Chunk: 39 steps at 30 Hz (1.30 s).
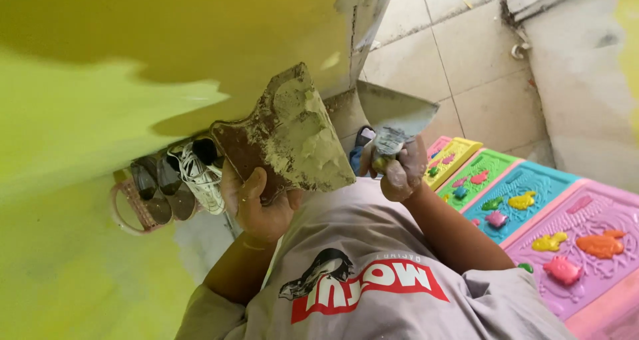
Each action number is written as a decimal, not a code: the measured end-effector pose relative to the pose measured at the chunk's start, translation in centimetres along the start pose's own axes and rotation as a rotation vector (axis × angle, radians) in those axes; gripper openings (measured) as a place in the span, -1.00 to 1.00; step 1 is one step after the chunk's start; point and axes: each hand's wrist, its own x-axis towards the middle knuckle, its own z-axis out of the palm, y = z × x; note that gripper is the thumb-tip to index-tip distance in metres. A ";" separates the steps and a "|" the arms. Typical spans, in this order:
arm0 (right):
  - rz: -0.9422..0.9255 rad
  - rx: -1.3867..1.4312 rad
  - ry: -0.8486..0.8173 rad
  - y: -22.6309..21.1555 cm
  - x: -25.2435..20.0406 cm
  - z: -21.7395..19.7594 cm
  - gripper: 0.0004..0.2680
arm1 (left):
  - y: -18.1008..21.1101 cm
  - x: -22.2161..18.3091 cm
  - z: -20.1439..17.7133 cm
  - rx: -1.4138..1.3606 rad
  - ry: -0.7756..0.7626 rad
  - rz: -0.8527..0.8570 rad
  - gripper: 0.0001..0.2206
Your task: The person uses a small putty knife to scoop filler from a larger spreader and applies it to a wall corner. They repeatedly transfer the material between the tools and smooth it onto the surface.
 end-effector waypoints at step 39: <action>0.332 -0.092 0.351 -6.1 -3.4 6.6 -0.86 | -0.1 5.0 -5.9 0.091 -0.346 -0.249 -0.73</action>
